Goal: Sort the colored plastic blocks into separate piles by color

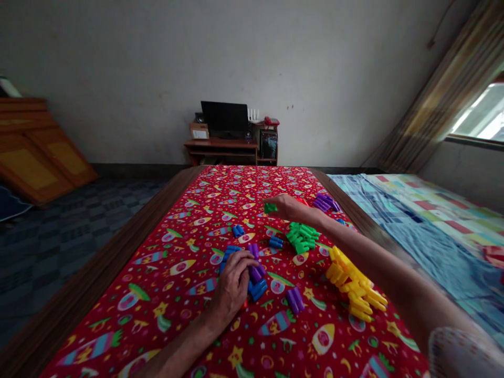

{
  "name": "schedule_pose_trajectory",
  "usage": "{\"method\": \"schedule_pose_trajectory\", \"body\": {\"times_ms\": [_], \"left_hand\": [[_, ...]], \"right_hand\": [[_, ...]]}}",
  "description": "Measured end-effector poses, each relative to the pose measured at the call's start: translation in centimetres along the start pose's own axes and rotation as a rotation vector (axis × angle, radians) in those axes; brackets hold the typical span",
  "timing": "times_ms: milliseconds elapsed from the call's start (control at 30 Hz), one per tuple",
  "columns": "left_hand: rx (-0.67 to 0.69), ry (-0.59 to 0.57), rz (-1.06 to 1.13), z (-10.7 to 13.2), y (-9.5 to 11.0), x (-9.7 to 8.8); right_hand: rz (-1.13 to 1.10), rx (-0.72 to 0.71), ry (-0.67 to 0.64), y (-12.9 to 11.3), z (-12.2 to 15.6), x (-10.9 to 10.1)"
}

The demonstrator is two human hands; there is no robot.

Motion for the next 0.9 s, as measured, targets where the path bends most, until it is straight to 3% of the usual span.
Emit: {"method": "schedule_pose_trajectory", "body": {"times_ms": [100,233,433,533,900], "left_hand": [[0.008,-0.001,-0.006,-0.2,0.2,0.0],[0.007,-0.01,-0.014,-0.4,0.4,-0.1],[0.027,-0.018,-0.023,-0.5,0.5,-0.3],[0.019,-0.018,-0.018,-0.4,0.4,-0.2],[-0.007,-0.021,-0.006,-0.4,0.5,-0.2]], "right_hand": [[-0.014,0.039,0.048,2.6,3.7,-2.6],[0.04,0.016,-0.04,3.0,6.6,-3.0],[0.236,0.123,-0.164,1.7,6.0,-1.9],[0.24,0.104,-0.22,1.6,6.2,-1.4],[0.15,0.029,-0.154,2.1,6.3,-0.9]]}}
Point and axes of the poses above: each hand's wrist, its own z-axis away from the middle knuckle, its own x-axis out of the palm, y = z × x, the point moved 4 cm from there along -z, towards the middle knuckle, and after that the axes turned 6 degrees about x, right-handed, at the moved point
